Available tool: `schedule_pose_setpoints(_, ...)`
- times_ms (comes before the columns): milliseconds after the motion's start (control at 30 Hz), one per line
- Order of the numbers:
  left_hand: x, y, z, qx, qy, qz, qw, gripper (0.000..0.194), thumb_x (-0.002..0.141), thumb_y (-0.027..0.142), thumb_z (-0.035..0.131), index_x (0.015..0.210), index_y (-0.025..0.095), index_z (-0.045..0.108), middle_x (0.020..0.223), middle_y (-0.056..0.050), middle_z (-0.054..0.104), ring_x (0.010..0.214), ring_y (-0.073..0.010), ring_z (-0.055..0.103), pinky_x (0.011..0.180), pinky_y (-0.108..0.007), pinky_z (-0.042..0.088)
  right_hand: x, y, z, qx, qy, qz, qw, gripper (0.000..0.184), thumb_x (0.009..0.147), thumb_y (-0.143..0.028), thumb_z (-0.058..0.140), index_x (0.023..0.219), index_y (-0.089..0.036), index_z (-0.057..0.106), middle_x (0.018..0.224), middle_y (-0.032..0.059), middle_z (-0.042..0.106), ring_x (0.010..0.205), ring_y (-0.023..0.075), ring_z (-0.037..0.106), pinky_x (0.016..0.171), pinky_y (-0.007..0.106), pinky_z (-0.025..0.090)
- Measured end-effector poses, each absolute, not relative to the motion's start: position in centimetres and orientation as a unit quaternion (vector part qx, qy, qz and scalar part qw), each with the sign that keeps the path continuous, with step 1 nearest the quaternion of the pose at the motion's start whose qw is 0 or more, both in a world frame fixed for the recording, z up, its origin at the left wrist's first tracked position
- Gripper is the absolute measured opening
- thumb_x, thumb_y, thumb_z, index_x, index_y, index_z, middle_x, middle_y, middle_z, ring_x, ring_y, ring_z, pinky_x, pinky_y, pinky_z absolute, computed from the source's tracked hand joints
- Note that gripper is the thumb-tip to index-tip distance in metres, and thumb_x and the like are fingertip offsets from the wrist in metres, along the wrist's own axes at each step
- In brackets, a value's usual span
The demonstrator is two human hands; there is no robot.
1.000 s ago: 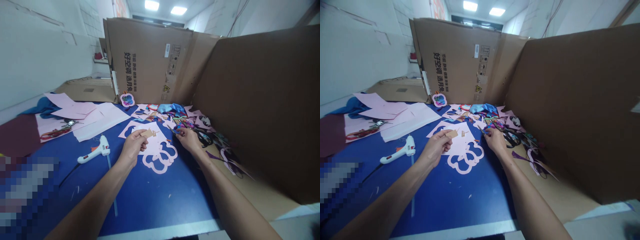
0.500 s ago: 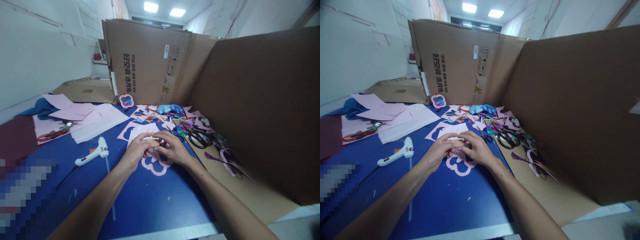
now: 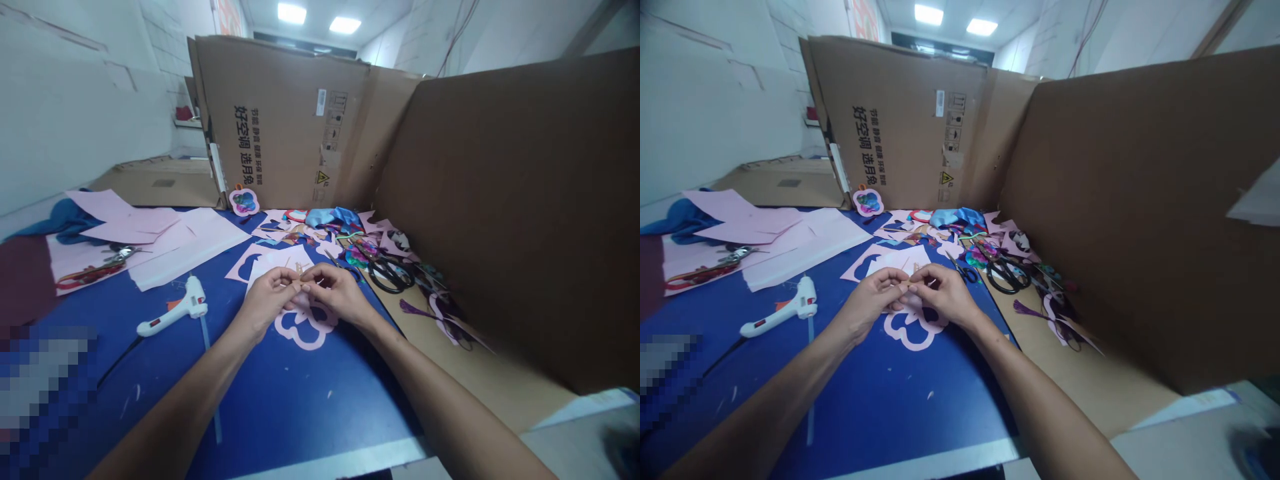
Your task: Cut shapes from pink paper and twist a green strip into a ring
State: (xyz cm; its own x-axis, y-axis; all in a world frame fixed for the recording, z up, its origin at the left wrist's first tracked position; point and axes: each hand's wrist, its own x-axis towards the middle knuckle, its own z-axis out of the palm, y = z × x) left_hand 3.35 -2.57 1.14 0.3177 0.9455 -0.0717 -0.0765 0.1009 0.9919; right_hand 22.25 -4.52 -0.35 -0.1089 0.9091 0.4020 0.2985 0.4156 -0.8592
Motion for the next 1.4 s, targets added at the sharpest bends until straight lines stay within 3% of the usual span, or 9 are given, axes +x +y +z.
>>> schedule_pose_setpoints(300, 3.74, -2.35, 0.97, 0.529, 0.43, 0.442, 0.582, 0.006, 0.075, 0.023, 0.078, 0.077, 0.018, 0.074, 0.07, -0.004, 0.072, 0.06, -0.0137, 0.065, 0.06, -0.025, 0.052, 22.43, -4.19, -0.81, -0.441, -0.633, 0.382, 0.508, 0.025, 0.086, -0.046, 0.079, 0.087, -0.022, 0.075, 0.087, 0.0027, 0.075, 0.074, 0.0165, 0.066, 0.065, 0.027, 0.056)
schedule_pose_setpoints(633, 3.4, -2.05, 0.89, 0.534, 0.436, 0.467, 0.555, 0.011, 0.077, 0.028, 0.076, 0.078, 0.018, 0.073, 0.073, -0.007, 0.074, 0.062, -0.0149, 0.066, 0.061, -0.026, 0.052, 22.68, -3.6, -0.86, -0.443, -0.594, 0.449, 0.499, 0.033, 0.082, -0.052, 0.081, 0.093, -0.021, 0.076, 0.08, -0.0007, 0.071, 0.065, 0.0131, 0.061, 0.064, 0.027, 0.053)
schedule_pose_setpoints(933, 3.45, -2.38, 1.01, 0.542, 0.45, 0.423, 0.57, 0.017, 0.081, 0.033, 0.07, 0.073, 0.018, 0.067, 0.065, -0.001, 0.067, 0.052, -0.0096, 0.054, 0.052, -0.022, 0.042, 22.73, -3.77, -0.36, -0.437, -0.58, 0.441, 0.528, 0.042, 0.084, -0.06, 0.079, 0.076, -0.02, 0.067, 0.066, -0.0019, 0.062, 0.058, 0.0117, 0.052, 0.057, 0.026, 0.044)
schedule_pose_setpoints(1400, 3.46, -2.52, 1.13, 0.554, 0.438, 0.395, 0.588, 0.009, 0.074, 0.028, 0.07, 0.074, 0.019, 0.067, 0.066, -0.001, 0.068, 0.054, -0.0101, 0.055, 0.054, -0.023, 0.042, 22.88, -3.83, -0.3, -0.454, -0.568, 0.443, 0.525, 0.042, 0.084, -0.059, 0.077, 0.074, -0.021, 0.064, 0.064, -0.0016, 0.06, 0.056, 0.0123, 0.049, 0.055, 0.026, 0.04)
